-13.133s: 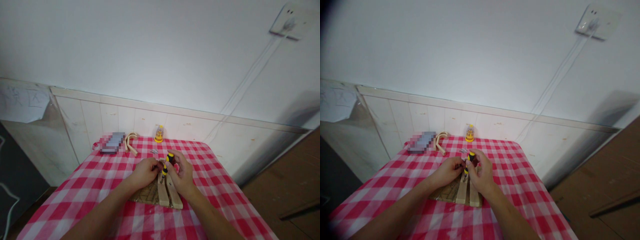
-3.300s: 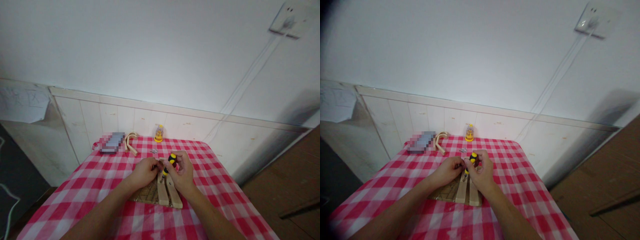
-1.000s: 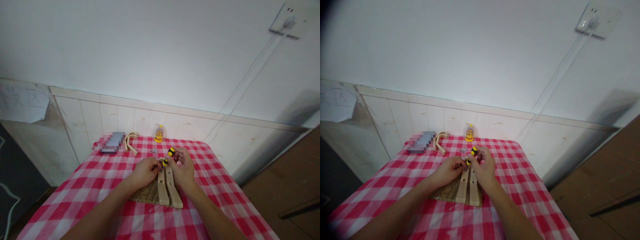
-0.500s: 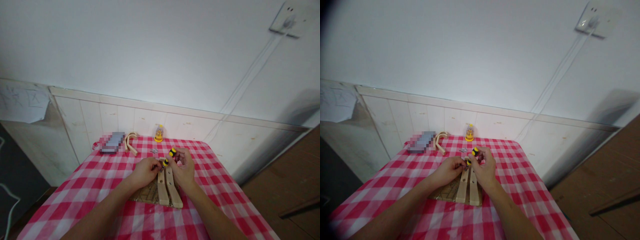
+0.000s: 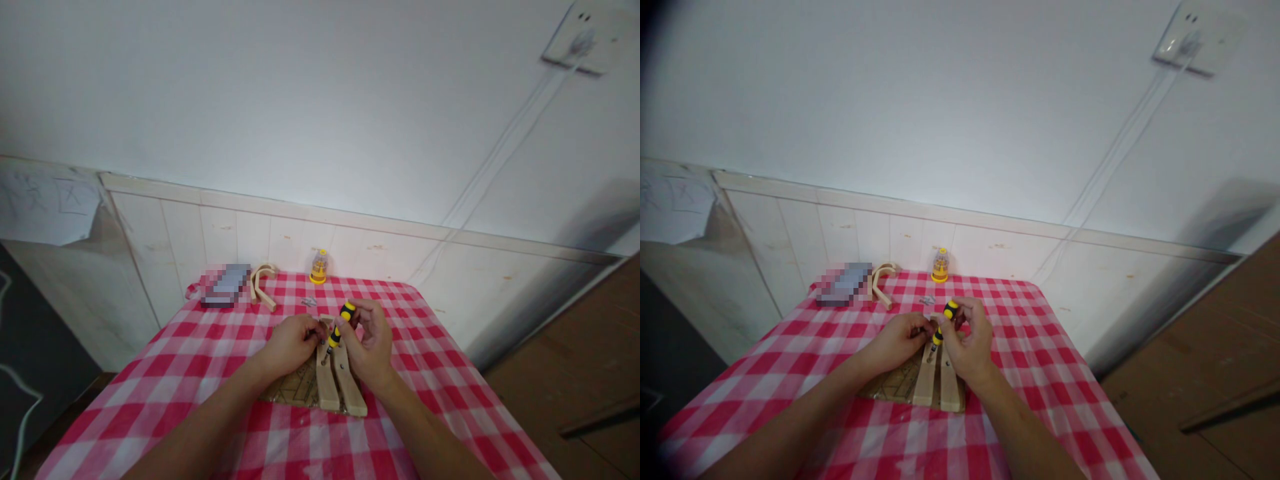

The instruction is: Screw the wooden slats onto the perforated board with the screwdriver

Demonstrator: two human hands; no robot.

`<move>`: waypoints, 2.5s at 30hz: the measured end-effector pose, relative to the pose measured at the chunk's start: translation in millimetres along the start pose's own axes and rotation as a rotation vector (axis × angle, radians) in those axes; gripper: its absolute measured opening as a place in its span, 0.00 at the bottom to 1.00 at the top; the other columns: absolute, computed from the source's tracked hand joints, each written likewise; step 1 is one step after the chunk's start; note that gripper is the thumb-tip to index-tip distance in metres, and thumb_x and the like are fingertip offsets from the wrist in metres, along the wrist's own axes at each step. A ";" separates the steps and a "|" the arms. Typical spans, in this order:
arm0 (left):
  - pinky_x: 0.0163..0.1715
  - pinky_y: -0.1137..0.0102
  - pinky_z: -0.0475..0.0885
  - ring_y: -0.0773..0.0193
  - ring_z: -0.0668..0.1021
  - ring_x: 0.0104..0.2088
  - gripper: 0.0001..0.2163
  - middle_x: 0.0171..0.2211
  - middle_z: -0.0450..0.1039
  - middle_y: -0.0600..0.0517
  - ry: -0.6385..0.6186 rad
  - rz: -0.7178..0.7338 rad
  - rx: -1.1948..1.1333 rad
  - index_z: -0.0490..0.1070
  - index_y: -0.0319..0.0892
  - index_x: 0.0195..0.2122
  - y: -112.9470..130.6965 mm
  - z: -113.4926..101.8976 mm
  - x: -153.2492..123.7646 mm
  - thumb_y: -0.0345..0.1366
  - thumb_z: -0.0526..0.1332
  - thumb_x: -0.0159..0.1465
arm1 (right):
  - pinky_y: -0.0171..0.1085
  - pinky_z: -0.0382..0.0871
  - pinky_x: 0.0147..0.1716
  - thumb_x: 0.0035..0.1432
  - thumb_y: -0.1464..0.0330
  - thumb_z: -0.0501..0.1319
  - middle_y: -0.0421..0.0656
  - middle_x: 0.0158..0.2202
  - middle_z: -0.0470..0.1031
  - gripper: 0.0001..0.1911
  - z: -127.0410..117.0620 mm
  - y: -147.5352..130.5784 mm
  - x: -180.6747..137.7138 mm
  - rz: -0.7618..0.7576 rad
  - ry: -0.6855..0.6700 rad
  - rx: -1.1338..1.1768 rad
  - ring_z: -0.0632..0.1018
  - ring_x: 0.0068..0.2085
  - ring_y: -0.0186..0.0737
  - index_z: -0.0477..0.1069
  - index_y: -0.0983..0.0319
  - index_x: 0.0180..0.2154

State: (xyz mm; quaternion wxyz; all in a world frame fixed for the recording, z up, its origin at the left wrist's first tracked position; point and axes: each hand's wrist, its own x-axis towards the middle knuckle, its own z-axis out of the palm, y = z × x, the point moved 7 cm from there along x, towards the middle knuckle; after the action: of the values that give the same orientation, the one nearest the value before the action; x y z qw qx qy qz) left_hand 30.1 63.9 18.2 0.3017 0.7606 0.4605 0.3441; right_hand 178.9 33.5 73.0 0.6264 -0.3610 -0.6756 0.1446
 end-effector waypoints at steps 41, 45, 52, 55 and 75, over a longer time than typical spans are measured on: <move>0.41 0.66 0.72 0.57 0.80 0.40 0.10 0.37 0.82 0.49 -0.013 -0.014 0.000 0.78 0.42 0.35 -2.9 1.2 0.4 0.29 0.56 0.59 | 0.33 0.64 0.24 0.56 0.69 0.66 0.35 0.27 0.67 0.12 2.7 -10.1 1.1 -0.020 -0.011 -0.064 0.69 0.25 0.33 0.67 0.57 0.42; 0.41 0.66 0.72 0.57 0.80 0.40 0.10 0.37 0.82 0.49 -0.021 -0.021 0.005 0.78 0.42 0.35 -3.3 1.7 0.4 0.29 0.56 0.59 | 0.33 0.64 0.23 0.55 0.68 0.67 0.34 0.26 0.67 0.13 2.4 -7.6 1.3 -0.005 0.003 -0.071 0.68 0.24 0.33 0.66 0.57 0.41; 0.39 0.67 0.71 0.58 0.80 0.38 0.10 0.35 0.81 0.49 -0.019 0.001 0.005 0.77 0.42 0.33 0.6 0.7 0.2 0.29 0.56 0.59 | 0.33 0.65 0.24 0.55 0.68 0.68 0.34 0.25 0.68 0.13 2.1 -5.4 0.2 -0.011 0.012 -0.064 0.70 0.24 0.33 0.67 0.58 0.41; 0.40 0.67 0.71 0.58 0.80 0.38 0.10 0.36 0.81 0.49 -0.009 0.001 0.009 0.78 0.42 0.33 1.0 0.1 -0.4 0.29 0.56 0.59 | 0.34 0.69 0.27 0.58 0.68 0.66 0.36 0.28 0.70 0.12 0.1 -2.3 0.2 0.001 0.051 -0.044 0.73 0.27 0.34 0.67 0.58 0.44; 0.40 0.68 0.72 0.58 0.80 0.38 0.09 0.35 0.81 0.50 -0.007 0.020 0.034 0.77 0.42 0.33 1.3 0.1 0.2 0.29 0.56 0.60 | 0.41 0.76 0.36 0.62 0.65 0.63 0.44 0.38 0.78 0.17 1.8 17.1 -0.2 0.053 0.017 -0.090 0.79 0.35 0.41 0.70 0.57 0.52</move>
State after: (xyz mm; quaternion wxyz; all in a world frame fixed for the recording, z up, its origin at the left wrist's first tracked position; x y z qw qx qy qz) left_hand 30.8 63.5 19.3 0.2870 0.7712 0.4579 0.3366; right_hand 182.5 45.8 61.5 0.6113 -0.4078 -0.6661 0.1277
